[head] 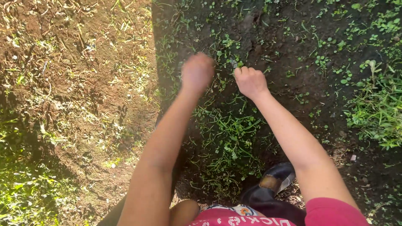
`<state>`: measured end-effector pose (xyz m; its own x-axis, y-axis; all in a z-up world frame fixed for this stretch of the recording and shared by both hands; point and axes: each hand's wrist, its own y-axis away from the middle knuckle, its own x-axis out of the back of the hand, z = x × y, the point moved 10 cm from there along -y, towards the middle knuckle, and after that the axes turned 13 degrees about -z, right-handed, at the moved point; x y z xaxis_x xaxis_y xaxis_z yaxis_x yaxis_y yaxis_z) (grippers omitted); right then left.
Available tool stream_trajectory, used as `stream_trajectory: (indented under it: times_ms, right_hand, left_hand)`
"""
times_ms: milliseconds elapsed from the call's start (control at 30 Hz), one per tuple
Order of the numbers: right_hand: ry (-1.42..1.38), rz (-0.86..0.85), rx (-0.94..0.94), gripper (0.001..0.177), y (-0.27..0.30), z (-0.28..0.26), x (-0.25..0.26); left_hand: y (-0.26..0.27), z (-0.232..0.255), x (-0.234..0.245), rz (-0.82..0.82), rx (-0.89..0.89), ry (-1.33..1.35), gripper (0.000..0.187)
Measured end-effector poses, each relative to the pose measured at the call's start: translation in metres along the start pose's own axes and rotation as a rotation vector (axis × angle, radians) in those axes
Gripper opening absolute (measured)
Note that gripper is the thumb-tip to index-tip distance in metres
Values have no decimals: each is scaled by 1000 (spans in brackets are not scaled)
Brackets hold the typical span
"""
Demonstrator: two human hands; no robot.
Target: Removing weeds from a patch of soil in a garden area using hands.
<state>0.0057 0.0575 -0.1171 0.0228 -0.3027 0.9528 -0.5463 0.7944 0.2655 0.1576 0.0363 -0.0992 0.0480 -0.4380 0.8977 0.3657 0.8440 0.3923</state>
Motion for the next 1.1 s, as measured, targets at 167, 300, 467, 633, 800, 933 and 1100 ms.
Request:
stream_trajectory:
  times_ms: [167, 300, 467, 633, 800, 933, 1100]
  right_hand:
    - [-121, 110, -186, 13, -13, 47, 9]
    - [-180, 139, -200, 21, -33, 28, 53]
    - [20, 15, -89, 18, -49, 13, 1]
    - [-237, 86, -207, 16, -58, 29, 37]
    - [-489, 20, -270, 22, -76, 22, 38]
    - [-522, -23, -174, 20, -91, -1, 44]
    - [-519, -86, -171, 25, -99, -13, 37]
  left_hand:
    - [25, -76, 47, 299, 177, 266, 28]
    - [8, -52, 24, -72, 223, 218, 53]
    - [-14, 6, 17, -27, 126, 100, 64]
    - [-49, 15, -44, 49, -96, -47, 11]
    - [-13, -72, 31, 243, 250, 201, 17]
    - [-24, -108, 9, 237, 439, 89, 46]
    - [-48, -119, -35, 103, 201, 4, 12]
